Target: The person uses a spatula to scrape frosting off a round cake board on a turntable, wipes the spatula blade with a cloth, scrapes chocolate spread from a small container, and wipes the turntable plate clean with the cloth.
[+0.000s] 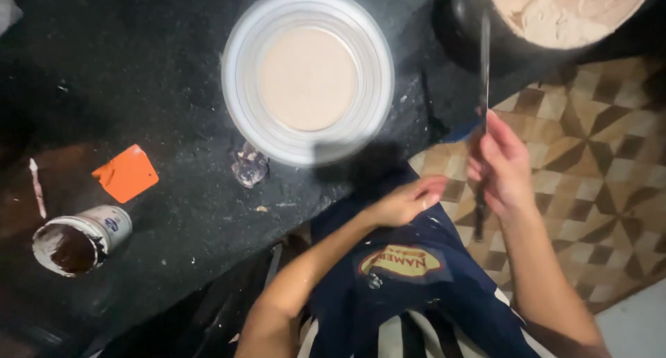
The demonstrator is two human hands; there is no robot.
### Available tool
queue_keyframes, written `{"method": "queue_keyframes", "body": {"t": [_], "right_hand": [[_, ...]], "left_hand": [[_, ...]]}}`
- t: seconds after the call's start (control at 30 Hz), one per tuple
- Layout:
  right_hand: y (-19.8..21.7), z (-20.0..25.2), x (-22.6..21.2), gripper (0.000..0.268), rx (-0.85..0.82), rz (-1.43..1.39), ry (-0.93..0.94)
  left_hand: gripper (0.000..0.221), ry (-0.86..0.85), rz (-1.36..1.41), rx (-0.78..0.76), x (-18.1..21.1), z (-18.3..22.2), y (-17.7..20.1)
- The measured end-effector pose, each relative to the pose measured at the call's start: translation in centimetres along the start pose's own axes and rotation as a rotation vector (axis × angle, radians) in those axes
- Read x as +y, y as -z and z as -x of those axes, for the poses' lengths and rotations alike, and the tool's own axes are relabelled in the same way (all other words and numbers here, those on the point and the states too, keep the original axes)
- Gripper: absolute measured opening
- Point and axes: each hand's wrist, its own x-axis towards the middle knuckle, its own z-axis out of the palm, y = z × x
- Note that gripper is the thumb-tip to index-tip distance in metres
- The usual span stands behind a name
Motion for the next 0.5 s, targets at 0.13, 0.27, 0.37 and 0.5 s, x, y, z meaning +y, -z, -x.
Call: {"method": "queue_keyframes", "body": {"t": [0.13,0.27,0.37,0.5], "right_hand": [[-7.2,-3.0,-3.6,0.050,-0.237,-0.401,-0.104],[-10.2,-4.8,-5.8,0.049,-0.350,-0.524,-0.197],[-10.5,-5.8,-5.9,0.045,-0.496,-0.455,-0.330],[-11.2,-4.9,-5.4,0.046,-0.561,-0.398,-0.551]], "left_hand": [[0.040,0.017,0.360,-0.027,9.3,-1.1,1.9],[0.032,0.202,0.488,0.063,15.0,2.0,3.5],[0.027,0.525,0.772,0.125,19.1,4.6,4.5],[0.033,0.417,0.622,0.046,22.5,7.4,6.1]]}}
